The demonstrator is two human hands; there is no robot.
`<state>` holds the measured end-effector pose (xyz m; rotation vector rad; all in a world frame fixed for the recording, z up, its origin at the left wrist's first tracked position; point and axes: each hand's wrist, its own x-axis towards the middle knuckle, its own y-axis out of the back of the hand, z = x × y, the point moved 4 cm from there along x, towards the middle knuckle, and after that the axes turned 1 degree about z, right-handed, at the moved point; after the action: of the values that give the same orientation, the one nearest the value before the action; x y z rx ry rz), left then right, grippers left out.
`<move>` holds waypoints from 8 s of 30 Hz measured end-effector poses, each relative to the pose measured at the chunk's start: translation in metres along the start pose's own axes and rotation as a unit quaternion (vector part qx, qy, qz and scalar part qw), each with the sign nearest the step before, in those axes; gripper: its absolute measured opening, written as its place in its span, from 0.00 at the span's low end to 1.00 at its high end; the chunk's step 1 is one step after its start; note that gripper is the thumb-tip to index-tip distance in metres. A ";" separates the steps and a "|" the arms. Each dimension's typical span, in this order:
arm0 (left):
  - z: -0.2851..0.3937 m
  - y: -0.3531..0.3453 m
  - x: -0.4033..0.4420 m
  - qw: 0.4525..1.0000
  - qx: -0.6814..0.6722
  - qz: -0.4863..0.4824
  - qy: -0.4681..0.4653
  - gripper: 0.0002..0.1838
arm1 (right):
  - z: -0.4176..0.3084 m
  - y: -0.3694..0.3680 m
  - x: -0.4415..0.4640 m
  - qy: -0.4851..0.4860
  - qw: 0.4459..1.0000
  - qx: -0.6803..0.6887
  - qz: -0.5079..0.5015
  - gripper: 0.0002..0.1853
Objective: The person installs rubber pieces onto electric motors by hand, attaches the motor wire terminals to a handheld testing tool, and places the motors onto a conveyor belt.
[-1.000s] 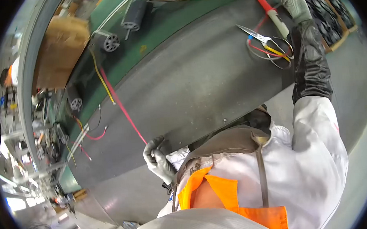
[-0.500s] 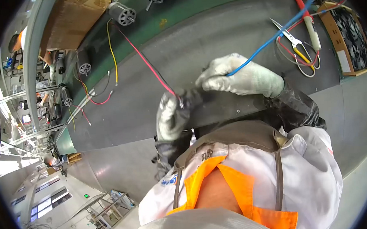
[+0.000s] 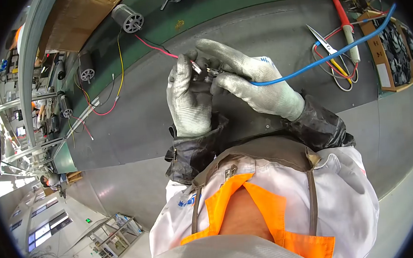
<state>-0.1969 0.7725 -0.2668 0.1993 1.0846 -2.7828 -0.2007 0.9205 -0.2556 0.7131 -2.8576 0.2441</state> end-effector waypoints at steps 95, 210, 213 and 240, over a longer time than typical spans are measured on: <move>-0.065 0.020 0.052 0.994 -0.076 -0.026 0.068 0.24 | 0.013 0.263 -0.125 -0.176 0.583 -0.727 0.318 0.35; -0.116 0.011 0.045 0.933 0.341 -0.070 -0.092 0.20 | 0.029 0.109 0.026 -0.252 0.948 -0.194 -0.016 0.19; -0.114 0.007 0.048 0.902 0.401 -0.083 -0.134 0.18 | 0.038 0.109 0.024 -0.179 0.956 -0.234 -0.003 0.23; -0.113 -0.003 0.048 0.855 0.469 -0.138 -0.170 0.17 | 0.066 0.118 -0.008 -0.080 0.923 -0.375 -0.019 0.27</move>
<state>-0.2369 0.8469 -0.3557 -0.3710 -0.4160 -3.1620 -0.2594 1.0136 -0.3347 0.6266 -2.7269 -0.9051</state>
